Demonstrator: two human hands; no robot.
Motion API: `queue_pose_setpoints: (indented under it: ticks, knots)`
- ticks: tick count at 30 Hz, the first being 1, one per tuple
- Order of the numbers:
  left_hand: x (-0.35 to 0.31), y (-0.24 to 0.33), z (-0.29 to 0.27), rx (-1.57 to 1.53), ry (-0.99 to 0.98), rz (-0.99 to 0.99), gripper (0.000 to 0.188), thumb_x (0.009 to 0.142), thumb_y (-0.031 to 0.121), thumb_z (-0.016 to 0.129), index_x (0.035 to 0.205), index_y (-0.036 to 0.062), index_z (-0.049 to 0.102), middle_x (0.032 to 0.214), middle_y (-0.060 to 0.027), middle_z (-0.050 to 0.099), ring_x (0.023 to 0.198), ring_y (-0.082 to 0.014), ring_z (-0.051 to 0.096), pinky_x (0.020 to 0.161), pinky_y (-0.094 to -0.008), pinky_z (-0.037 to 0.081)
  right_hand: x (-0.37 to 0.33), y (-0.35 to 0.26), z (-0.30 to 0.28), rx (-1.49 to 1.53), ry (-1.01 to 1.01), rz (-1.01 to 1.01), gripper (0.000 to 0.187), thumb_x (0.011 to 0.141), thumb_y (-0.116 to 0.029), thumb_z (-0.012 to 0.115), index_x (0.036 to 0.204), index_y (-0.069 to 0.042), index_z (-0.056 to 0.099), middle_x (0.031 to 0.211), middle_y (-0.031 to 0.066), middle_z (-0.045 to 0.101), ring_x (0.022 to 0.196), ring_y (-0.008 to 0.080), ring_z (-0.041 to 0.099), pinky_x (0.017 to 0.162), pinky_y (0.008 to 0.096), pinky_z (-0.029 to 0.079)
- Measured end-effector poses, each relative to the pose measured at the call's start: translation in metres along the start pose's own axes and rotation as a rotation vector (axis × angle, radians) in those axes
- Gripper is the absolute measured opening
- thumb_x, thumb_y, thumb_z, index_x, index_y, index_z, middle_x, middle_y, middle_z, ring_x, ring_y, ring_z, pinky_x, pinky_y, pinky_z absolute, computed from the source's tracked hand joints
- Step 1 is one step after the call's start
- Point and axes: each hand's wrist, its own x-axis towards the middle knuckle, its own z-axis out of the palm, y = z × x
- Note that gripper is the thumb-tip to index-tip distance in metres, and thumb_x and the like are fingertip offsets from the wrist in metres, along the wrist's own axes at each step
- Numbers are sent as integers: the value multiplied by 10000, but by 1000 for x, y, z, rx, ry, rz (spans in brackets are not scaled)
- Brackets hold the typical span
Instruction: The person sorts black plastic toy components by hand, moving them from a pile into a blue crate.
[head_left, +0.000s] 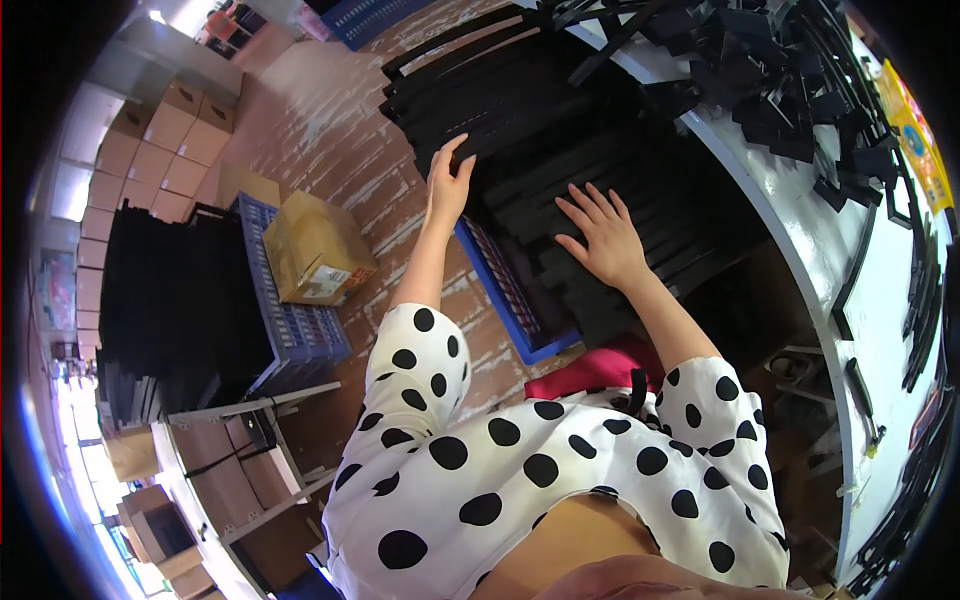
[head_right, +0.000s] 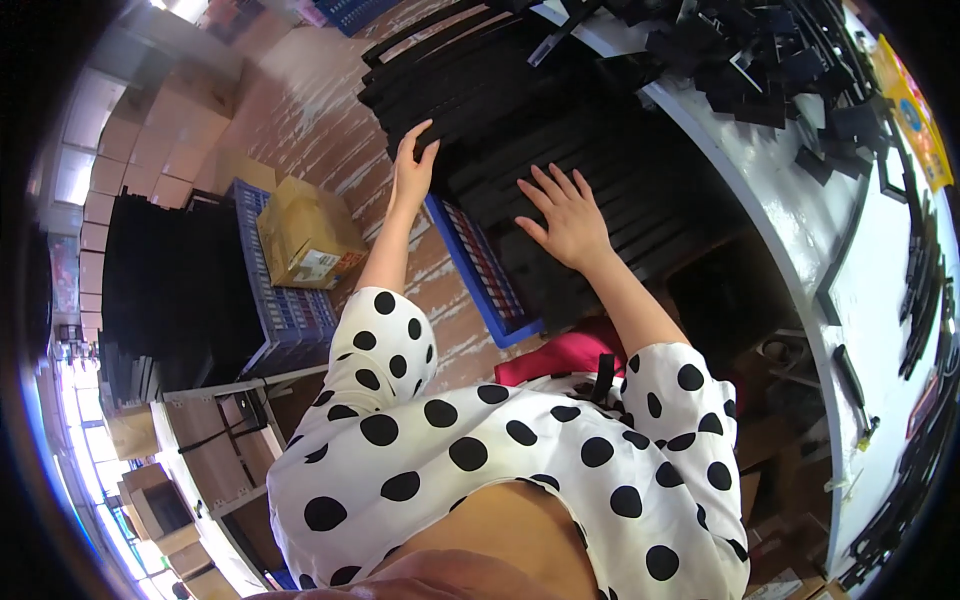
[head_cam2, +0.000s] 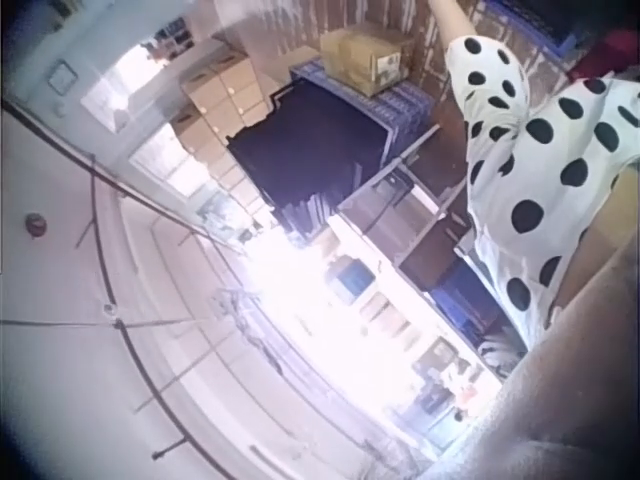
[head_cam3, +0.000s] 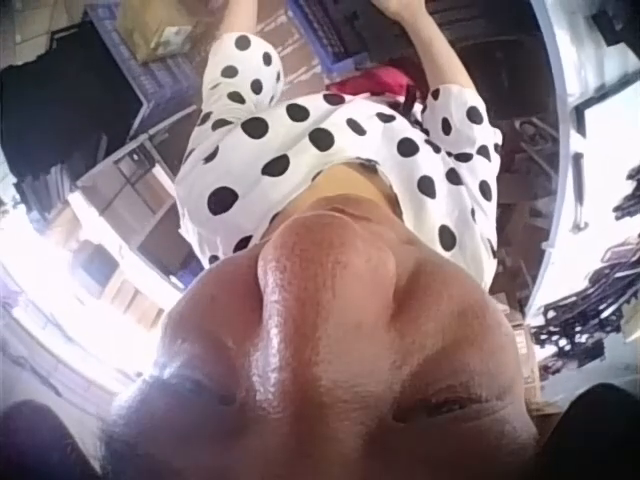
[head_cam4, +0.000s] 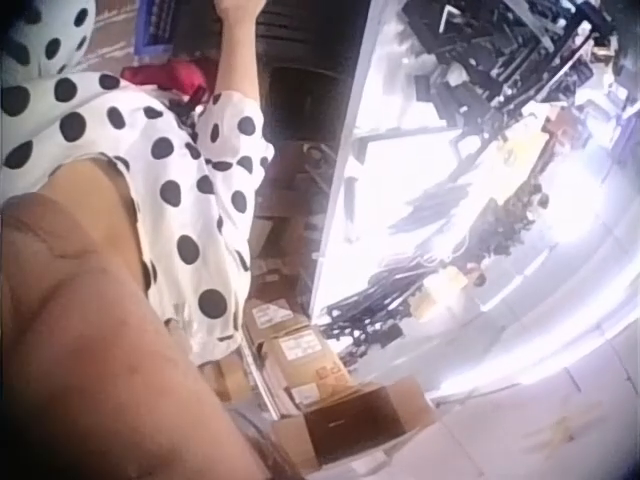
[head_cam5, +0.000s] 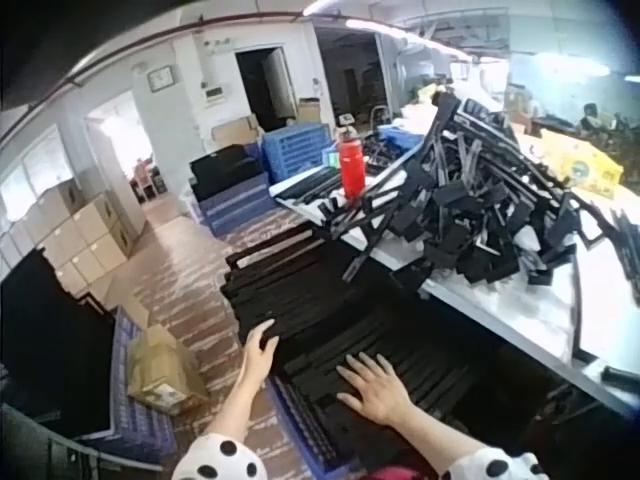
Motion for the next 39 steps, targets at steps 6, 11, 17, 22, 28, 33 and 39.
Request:
queue_pose_setpoints:
  ticks: [6, 11, 17, 22, 28, 33, 39]
  knots:
    - [41, -1, 11, 153, -66, 81, 400, 757, 60, 760, 1138, 119, 653, 1060, -119, 600, 1061, -318, 543, 952, -406, 442, 6, -2, -1, -14, -43, 6, 566, 972, -523, 463, 1426, -185, 482, 1519, 68, 413, 1435, 275, 322, 1191, 468, 192]
    - [75, 5, 9, 697, -206, 235, 487, 776, 140, 739, 1247, 161, 614, 1030, -97, 594, 1049, -311, 542, 980, -424, 411, 7, -4, -3, -10, -62, 30, 564, 973, -521, 461, 1434, -195, 475, 1524, 66, 405, 1441, 277, 312, 1194, 463, 189]
    - [101, 36, 33, 542, -552, 177, 496, 900, 492, 626, 1197, 95, 633, 1078, -183, 656, 1044, -364, 625, 883, -435, 508, 8, -1, -3, -6, -61, 53, 566, 965, -517, 478, 1430, -195, 479, 1525, 67, 404, 1439, 276, 314, 1193, 467, 193]
    - [128, 45, 48, 562, -392, 247, 469, 919, 491, 592, 874, 31, 672, 909, -181, 699, 860, -385, 674, 745, -464, 541, 4, -5, -6, 29, -66, 36, 569, 952, -504, 503, 1427, -190, 482, 1521, 72, 407, 1432, 280, 325, 1189, 467, 200]
    - [133, 80, 72, 474, -401, 232, 464, 930, 508, 563, 913, 58, 676, 929, -169, 704, 892, -363, 679, 754, -460, 544, 4, -2, -6, 45, -51, 44, 568, 947, -496, 514, 1419, -182, 488, 1512, 74, 417, 1422, 283, 339, 1184, 470, 211]
    - [103, 68, 104, 495, -517, 192, 386, 963, 427, 542, 1105, 93, 672, 949, -180, 712, 895, -364, 688, 760, -469, 544, 6, -4, -5, 31, -44, 27, 570, 943, -497, 518, 1417, -183, 488, 1506, 73, 424, 1417, 281, 346, 1177, 471, 221]
    - [87, 70, 94, 476, -413, 190, 366, 953, 401, 561, 1098, 84, 673, 923, -171, 709, 862, -372, 687, 733, -457, 548, 7, -6, -3, 13, -54, 27, 566, 947, -496, 514, 1420, -187, 487, 1510, 72, 421, 1421, 281, 342, 1179, 469, 217]
